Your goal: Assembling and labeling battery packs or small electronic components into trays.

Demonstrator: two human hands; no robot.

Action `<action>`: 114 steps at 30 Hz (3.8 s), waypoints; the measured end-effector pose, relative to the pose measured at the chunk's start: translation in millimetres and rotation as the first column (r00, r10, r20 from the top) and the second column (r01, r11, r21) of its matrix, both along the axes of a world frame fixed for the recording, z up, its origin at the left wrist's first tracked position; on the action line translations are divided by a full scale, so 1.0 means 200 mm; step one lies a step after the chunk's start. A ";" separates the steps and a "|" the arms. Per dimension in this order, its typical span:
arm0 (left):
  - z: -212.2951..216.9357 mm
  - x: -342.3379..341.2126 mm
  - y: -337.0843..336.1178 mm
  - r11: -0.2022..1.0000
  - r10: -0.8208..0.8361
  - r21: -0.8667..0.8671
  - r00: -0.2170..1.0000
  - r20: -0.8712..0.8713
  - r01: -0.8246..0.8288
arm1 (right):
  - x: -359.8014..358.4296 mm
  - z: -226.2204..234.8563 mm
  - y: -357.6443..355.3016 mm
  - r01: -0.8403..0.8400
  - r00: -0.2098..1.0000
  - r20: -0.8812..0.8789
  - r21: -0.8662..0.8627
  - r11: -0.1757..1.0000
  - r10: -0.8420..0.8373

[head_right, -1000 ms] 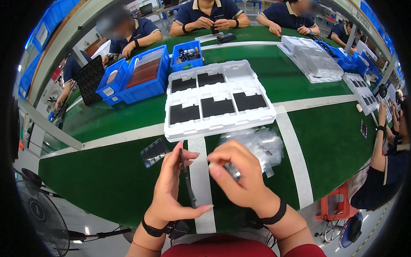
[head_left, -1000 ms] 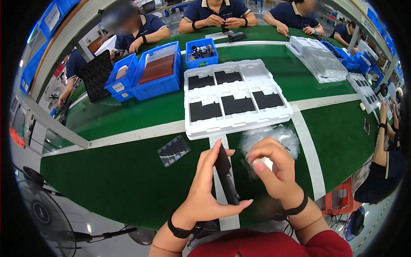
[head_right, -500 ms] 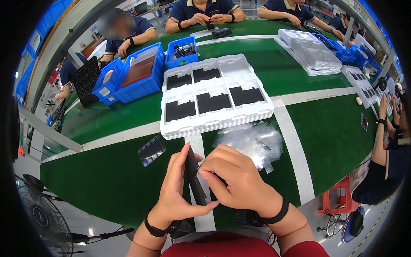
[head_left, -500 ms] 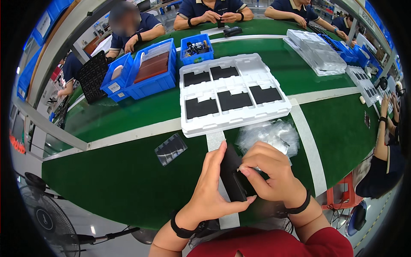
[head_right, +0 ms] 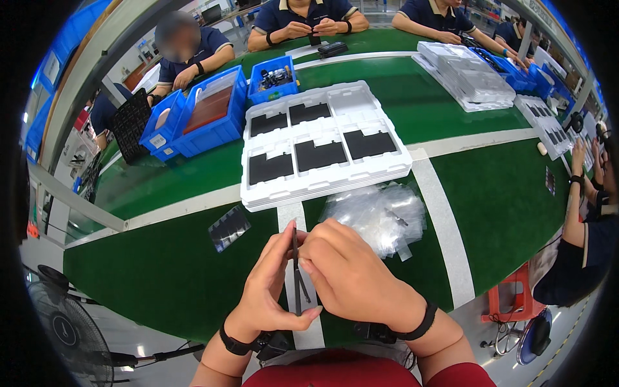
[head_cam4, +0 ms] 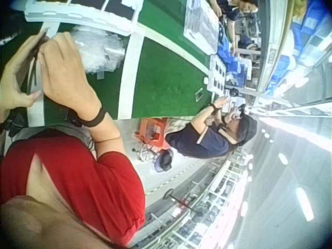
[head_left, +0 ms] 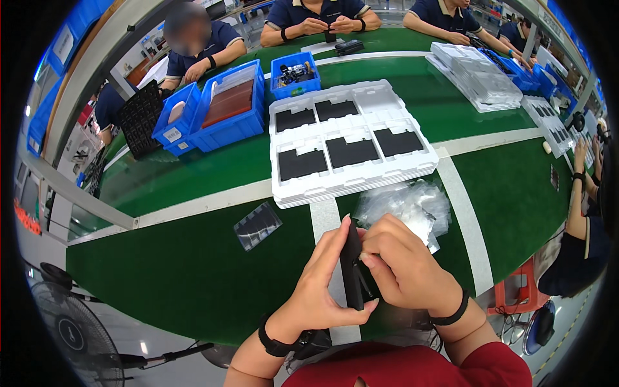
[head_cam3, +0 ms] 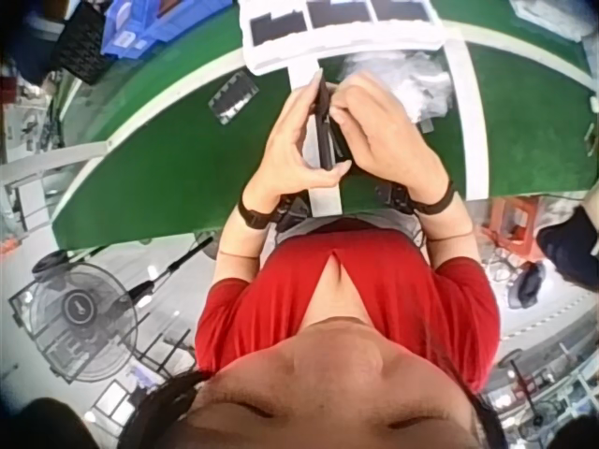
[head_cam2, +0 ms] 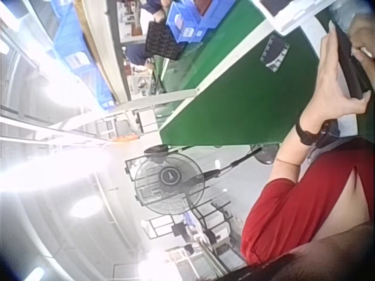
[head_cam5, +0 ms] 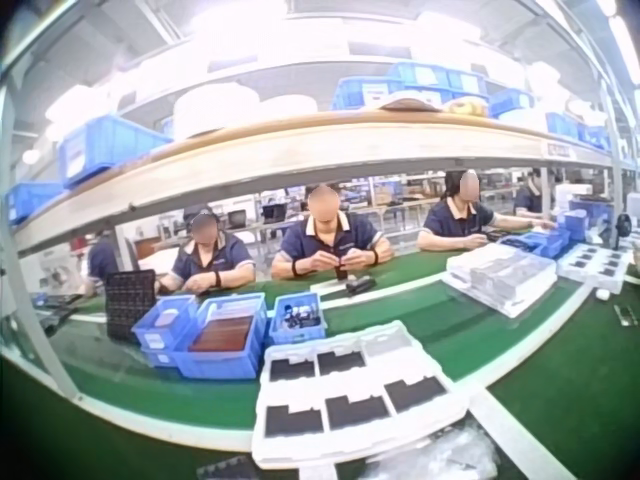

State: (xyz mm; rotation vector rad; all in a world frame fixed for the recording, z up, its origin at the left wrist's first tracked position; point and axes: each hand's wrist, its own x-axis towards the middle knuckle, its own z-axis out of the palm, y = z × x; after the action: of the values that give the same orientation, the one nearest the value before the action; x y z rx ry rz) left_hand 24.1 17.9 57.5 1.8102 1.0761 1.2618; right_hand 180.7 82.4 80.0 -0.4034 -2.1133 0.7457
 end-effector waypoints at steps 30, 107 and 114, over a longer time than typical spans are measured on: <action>0.02 0.00 -0.04 0.975 -0.185 0.006 0.793 0.581 0.223 | 0.03 -0.06 0.04 0.036 0.991 0.119 -0.660 0.750 0.058; 0.06 -0.11 -0.03 0.915 0.252 0.169 0.845 0.472 -0.367 | 0.03 -0.09 -0.03 -0.028 0.996 -0.092 -0.264 0.964 0.004; 0.01 -0.15 -0.03 0.874 0.333 0.231 0.873 0.357 -0.428 | 0.02 -0.12 -0.05 0.029 0.984 -0.160 -0.313 0.949 -0.083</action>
State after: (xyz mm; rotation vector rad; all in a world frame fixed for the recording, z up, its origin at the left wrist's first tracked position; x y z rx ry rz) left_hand -6.1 11.2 59.4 1.5734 1.1463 1.9762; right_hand 184.4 73.4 56.0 -0.5451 -1.8194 1.0466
